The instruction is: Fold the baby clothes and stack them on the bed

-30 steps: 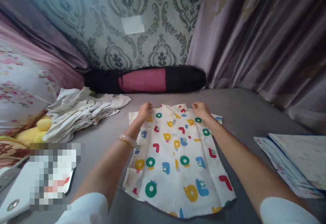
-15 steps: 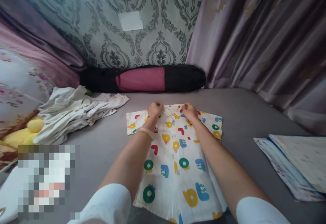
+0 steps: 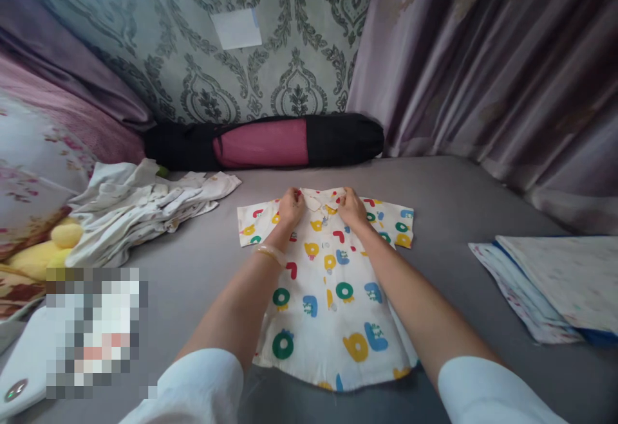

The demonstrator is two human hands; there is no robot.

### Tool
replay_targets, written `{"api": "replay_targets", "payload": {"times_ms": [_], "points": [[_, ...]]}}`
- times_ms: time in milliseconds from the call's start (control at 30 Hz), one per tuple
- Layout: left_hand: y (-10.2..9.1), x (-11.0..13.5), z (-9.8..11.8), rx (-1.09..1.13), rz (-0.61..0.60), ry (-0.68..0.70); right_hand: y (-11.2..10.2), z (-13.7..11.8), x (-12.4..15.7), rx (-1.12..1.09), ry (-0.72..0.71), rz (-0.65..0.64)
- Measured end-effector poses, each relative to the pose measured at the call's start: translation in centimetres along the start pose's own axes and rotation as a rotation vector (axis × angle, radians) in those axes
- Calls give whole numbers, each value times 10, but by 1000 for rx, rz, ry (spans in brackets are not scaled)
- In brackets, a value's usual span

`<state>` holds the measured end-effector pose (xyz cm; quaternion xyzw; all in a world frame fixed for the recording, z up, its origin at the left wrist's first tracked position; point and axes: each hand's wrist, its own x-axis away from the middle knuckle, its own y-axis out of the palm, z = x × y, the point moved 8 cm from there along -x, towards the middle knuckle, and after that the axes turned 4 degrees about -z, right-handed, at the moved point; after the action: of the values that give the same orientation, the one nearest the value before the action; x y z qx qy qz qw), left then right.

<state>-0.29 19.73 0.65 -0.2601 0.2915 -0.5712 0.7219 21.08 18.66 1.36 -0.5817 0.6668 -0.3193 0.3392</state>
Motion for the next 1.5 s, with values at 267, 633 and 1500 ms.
{"api": "replay_targets", "payload": {"times_ms": [267, 633, 1500], "points": [[-12, 42, 0, -27, -280, 249, 4, -13, 52, 126, -344, -175], [-81, 127, -30, -194, -317, 219, -44, 29, 122, -103, -320, -273], [-109, 207, -60, -461, -147, -174, -81, 80, 184, 404, 127, -159]]}}
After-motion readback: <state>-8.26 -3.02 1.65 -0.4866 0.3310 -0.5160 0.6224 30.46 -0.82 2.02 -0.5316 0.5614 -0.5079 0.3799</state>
